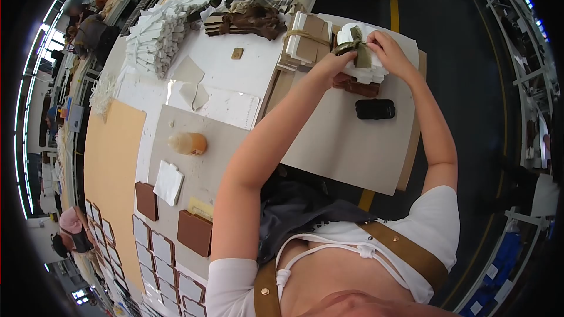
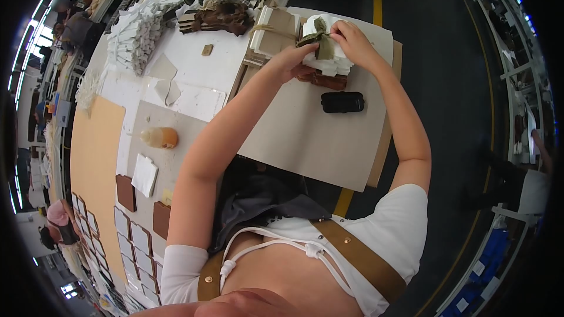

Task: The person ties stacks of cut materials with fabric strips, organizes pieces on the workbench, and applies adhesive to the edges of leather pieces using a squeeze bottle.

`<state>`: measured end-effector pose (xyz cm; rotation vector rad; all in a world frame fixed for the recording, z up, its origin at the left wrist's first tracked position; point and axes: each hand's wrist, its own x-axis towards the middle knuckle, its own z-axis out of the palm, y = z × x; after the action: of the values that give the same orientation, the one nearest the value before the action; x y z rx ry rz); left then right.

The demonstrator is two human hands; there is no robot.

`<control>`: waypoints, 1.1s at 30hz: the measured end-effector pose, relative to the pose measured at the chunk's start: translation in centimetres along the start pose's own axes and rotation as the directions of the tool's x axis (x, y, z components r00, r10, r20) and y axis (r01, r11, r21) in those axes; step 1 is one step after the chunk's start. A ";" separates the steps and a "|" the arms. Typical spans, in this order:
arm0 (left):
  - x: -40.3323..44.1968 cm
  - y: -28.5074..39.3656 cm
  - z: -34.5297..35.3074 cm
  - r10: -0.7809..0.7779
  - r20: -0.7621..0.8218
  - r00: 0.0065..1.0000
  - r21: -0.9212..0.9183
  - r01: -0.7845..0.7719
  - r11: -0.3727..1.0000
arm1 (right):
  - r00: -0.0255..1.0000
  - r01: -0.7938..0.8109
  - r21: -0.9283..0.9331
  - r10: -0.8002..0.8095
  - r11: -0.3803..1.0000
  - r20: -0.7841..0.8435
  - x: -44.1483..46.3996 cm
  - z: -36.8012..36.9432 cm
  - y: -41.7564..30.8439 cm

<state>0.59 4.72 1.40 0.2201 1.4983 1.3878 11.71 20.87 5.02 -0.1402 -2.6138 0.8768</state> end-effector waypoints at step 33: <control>-1.6 -2.2 0.0 0.161 -0.030 0.986 -0.102 -0.164 0.981 | 0.971 0.227 -0.320 -0.241 0.920 -0.004 1.4 -0.7 0.3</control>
<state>2.39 2.93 0.43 0.2675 1.4473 1.5987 10.72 21.79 5.82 0.0684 -2.6421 0.3633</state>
